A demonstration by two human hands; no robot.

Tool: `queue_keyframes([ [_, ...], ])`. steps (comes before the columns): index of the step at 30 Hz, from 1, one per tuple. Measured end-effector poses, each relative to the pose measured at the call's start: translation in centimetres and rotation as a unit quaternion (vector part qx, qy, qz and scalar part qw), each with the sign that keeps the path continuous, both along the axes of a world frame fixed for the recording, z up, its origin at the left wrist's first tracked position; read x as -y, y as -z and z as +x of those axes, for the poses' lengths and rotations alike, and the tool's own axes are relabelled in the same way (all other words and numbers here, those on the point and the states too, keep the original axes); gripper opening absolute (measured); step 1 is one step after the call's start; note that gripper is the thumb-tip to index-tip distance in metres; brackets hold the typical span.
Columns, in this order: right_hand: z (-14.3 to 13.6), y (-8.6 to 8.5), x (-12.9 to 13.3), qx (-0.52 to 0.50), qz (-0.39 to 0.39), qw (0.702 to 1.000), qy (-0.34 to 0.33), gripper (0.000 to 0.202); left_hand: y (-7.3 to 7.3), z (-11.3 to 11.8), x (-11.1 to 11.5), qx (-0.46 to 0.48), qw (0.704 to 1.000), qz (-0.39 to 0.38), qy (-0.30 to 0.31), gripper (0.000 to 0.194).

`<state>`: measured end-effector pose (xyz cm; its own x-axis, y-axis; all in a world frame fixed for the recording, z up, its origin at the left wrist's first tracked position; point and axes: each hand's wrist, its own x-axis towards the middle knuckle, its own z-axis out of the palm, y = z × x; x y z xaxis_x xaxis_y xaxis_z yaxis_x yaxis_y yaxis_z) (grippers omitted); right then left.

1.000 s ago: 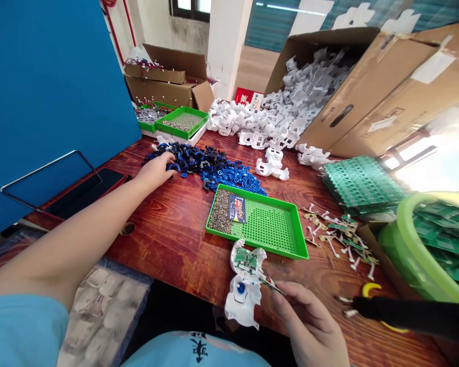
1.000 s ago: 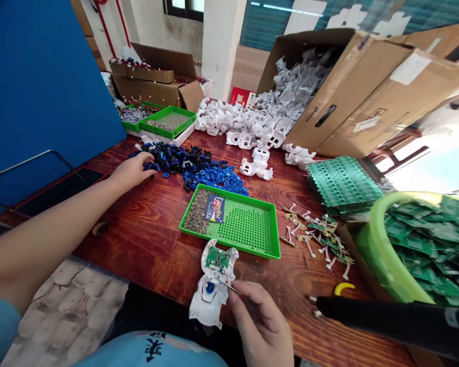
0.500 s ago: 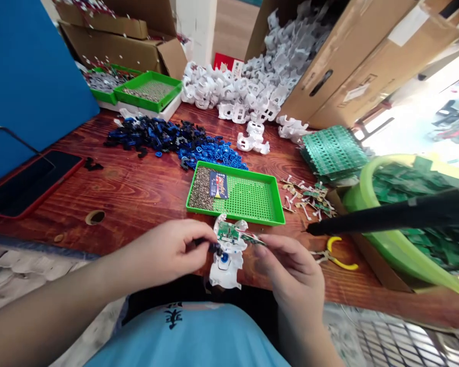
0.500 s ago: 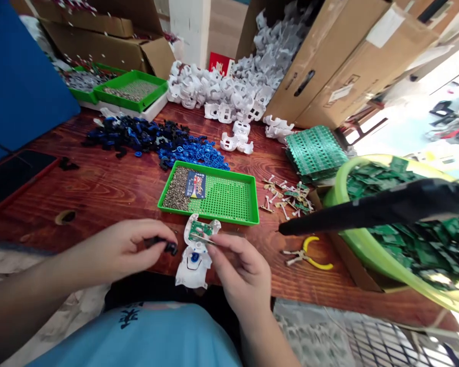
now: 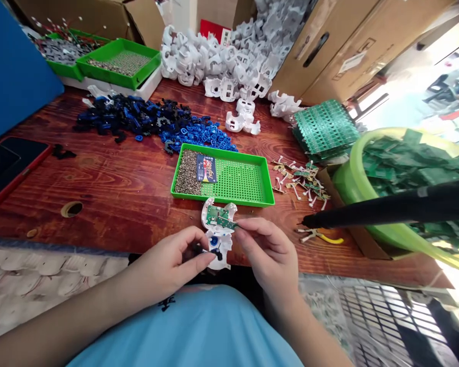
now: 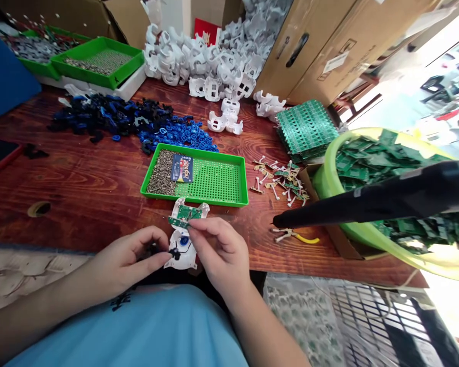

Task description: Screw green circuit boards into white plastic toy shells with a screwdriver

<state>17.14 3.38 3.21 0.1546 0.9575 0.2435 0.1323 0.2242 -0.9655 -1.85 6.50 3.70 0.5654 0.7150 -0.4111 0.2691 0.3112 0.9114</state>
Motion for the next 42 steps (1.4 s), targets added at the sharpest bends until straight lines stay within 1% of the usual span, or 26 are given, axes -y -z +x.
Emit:
queue_keyframes([
  [2,0.1,0.2,0.1,0.005,0.0,1.0,0.018,0.023,-0.3,0.5,0.1,0.017,0.998,-0.052,0.012,0.017],
  [4,0.2,0.3,0.2,-0.011,-0.01,0.999,0.033,0.024,-0.6,0.9,0.1,0.033,0.994,-0.104,0.016,0.02],
  [7,0.2,0.4,0.6,-0.03,-0.018,0.999,0.034,0.027,-0.8,1.2,0.0,0.05,0.989,-0.141,0.001,0.022],
  [11,0.4,0.0,1.2,0.022,-0.01,0.999,-0.023,0.027,-0.8,1.2,0.1,0.056,0.986,-0.154,-0.033,0.023],
  [15,0.9,-0.6,1.6,0.076,-0.007,0.993,-0.087,0.028,-0.9,1.2,0.5,0.04,0.99,-0.123,-0.05,0.018],
  [18,1.1,-1.0,1.7,0.109,-0.005,0.988,-0.109,0.028,-1.1,1.3,0.8,0.025,0.996,-0.075,-0.037,0.015],
  [23,1.2,-1.1,1.6,0.14,0.045,0.982,-0.118,0.027,-1.6,1.0,1.1,-0.005,0.999,0.029,0.02,0.019],
  [25,1.2,-1.0,1.7,0.148,0.055,0.981,-0.109,0.029,-1.6,0.8,1.1,-0.023,0.995,0.087,0.048,0.021],
  [26,1.2,-0.9,1.7,0.152,0.06,0.981,-0.108,0.031,-1.6,0.7,1.2,-0.037,0.989,0.128,0.059,0.021],
  [29,1.4,-0.9,1.8,0.17,0.082,0.974,-0.123,0.038,-1.2,0.3,1.2,-0.082,0.957,0.265,0.082,0.02],
  [30,1.4,-1.0,1.8,0.177,0.089,0.971,-0.13,0.04,-1.1,0.2,1.2,-0.092,0.946,0.298,0.089,0.02],
  [35,1.8,-1.2,1.9,0.228,0.135,0.952,-0.152,0.042,-1.0,0.1,1.2,-0.093,0.901,0.408,0.117,0.016],
  [38,2.1,-1.1,2.1,0.246,0.155,0.943,-0.163,0.043,-1.1,0.0,1.4,-0.1,0.854,0.497,0.119,0.019],
  [40,2.3,-0.8,2.2,0.262,0.167,0.937,-0.162,0.042,-1.1,0.0,1.6,-0.109,0.823,0.543,0.124,0.022],
  [42,2.5,-0.6,2.4,0.279,0.184,0.93,-0.151,0.04,-1.0,0.0,1.7,-0.118,0.806,0.564,0.133,0.025],
])
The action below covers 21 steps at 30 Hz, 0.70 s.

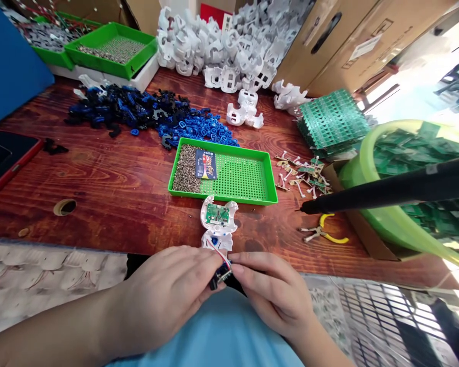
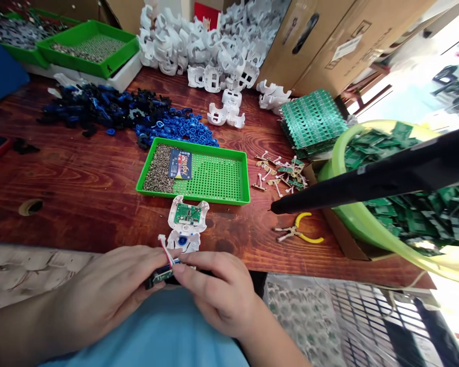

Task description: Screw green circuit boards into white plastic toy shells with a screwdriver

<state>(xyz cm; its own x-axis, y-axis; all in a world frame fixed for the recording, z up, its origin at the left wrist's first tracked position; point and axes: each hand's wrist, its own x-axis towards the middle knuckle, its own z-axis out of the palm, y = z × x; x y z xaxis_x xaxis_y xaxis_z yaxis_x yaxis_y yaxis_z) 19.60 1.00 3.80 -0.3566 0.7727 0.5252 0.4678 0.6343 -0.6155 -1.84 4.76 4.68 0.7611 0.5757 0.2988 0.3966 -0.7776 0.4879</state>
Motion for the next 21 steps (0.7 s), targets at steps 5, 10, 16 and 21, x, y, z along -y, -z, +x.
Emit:
queue_keyframes([
  [5,-0.1,0.4,0.3,0.011,0.004,1.0,0.006,0.04,0.1,0.3,0.2,-0.004,0.999,-0.026,-0.028,0.027],
  [10,-0.5,0.0,0.3,-0.015,-0.043,0.999,0.016,0.043,0.1,0.0,0.4,-0.032,0.98,-0.191,-0.051,0.033],
  [16,-1.4,-0.3,0.2,-0.037,-0.073,0.996,0.042,0.038,0.4,0.2,0.4,0.049,0.905,-0.414,-0.079,0.034],
  [21,-2.3,-0.2,0.1,-0.09,-0.13,0.985,0.067,0.035,0.4,0.4,0.3,0.103,0.838,-0.525,-0.106,0.033],
])
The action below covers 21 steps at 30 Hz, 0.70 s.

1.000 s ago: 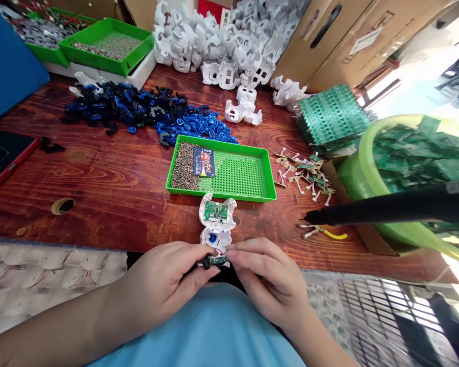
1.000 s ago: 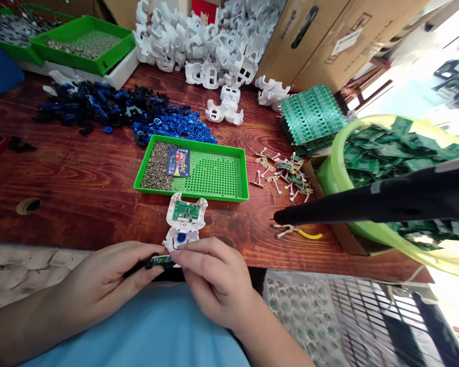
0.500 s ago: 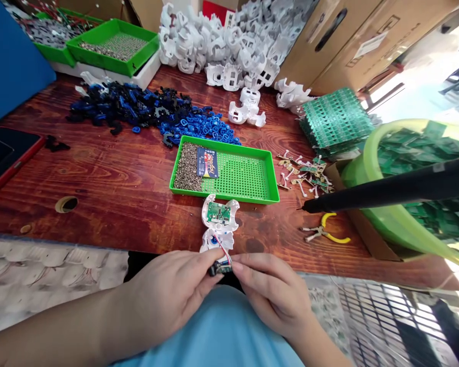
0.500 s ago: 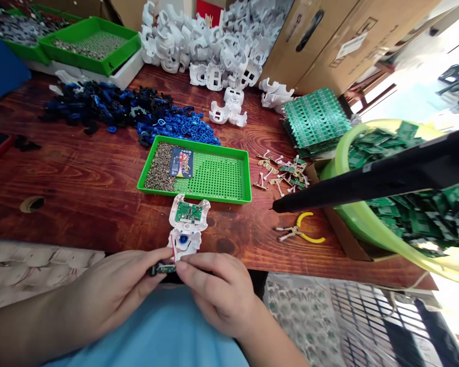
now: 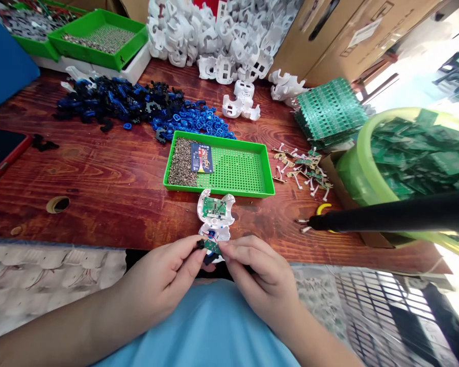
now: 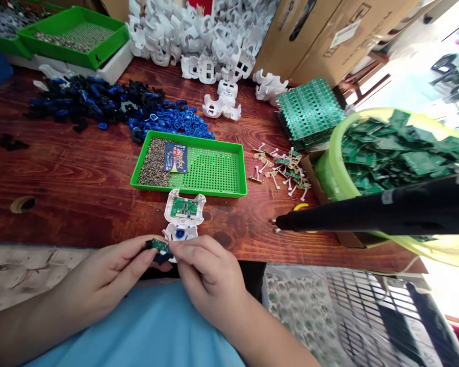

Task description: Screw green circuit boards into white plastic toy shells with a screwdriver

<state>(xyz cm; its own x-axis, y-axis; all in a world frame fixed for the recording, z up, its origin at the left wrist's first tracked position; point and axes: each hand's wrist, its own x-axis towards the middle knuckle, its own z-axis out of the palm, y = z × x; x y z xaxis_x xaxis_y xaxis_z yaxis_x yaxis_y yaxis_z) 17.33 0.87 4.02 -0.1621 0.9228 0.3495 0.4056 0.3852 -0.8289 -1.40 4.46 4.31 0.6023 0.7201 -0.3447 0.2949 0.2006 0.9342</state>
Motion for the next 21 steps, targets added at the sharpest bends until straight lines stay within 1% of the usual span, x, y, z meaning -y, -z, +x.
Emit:
queue_keyframes([
  [4,-0.5,0.1,0.0,-0.017,-0.014,1.0,0.016,0.033,0.0,0.0,0.0,0.024,0.996,-0.08,-0.041,0.033],
  [7,-0.7,0.1,0.0,-0.042,-0.015,0.999,0.02,0.034,-0.1,0.1,-0.1,0.047,0.989,-0.128,-0.053,0.032],
  [11,-0.9,0.3,0.0,-0.059,-0.024,0.998,0.019,0.035,-0.4,0.1,-0.5,0.038,0.991,-0.122,-0.051,0.026],
  [15,-1.1,0.4,0.1,-0.065,-0.006,0.997,0.034,0.035,-0.8,-0.1,-0.7,0.038,0.99,-0.126,-0.055,0.024],
  [21,-1.7,0.1,0.1,-0.052,-0.006,0.997,0.06,0.027,-0.6,-0.3,-0.4,0.04,0.991,-0.11,-0.066,0.024],
])
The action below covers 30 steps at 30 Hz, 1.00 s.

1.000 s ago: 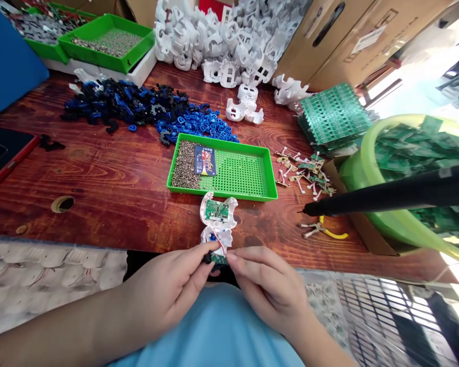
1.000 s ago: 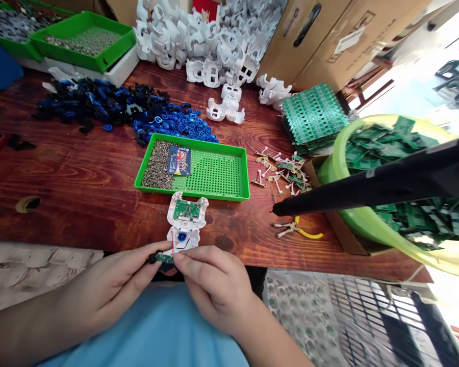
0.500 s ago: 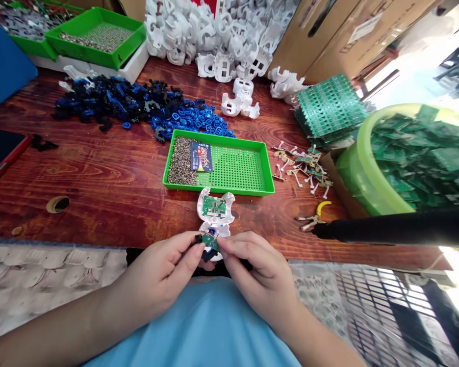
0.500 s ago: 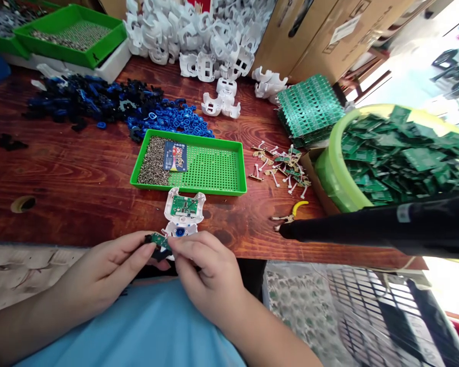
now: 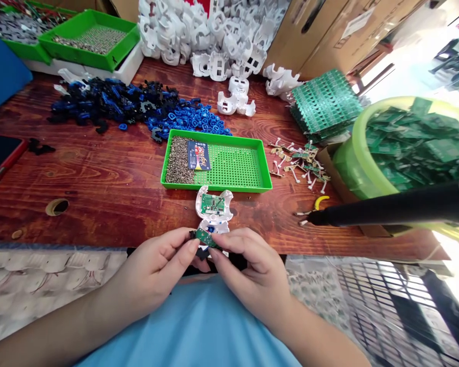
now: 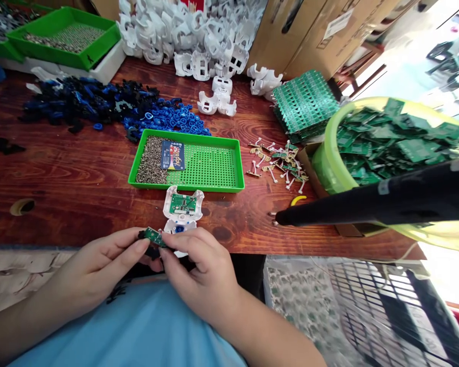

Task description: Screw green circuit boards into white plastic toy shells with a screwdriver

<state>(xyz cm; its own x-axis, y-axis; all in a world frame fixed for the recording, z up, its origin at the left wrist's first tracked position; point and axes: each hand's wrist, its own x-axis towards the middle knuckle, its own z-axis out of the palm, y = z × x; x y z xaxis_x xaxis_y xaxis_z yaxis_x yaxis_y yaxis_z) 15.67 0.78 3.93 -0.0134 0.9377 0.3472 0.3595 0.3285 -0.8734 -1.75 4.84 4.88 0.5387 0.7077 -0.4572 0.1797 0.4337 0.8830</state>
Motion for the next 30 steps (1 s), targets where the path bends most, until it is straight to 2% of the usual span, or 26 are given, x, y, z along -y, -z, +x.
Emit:
queue_keyframes([
  [9,-0.1,0.0,0.1,0.063,0.005,0.998,0.013,0.022,0.3,0.3,0.4,0.012,0.998,-0.041,-0.04,0.024],
  [21,0.1,0.1,0.4,0.053,-0.001,0.998,0.022,0.022,0.5,0.3,0.8,0.011,0.997,-0.048,-0.053,0.027],
  [24,0.2,0.0,0.4,0.035,-0.016,0.999,0.022,0.021,0.5,0.3,1.1,0.005,0.999,-0.026,-0.041,0.029],
  [30,0.3,-0.1,0.3,0.005,-0.033,0.999,0.012,0.022,0.8,-0.1,1.2,-0.029,0.995,0.09,0.009,0.027],
])
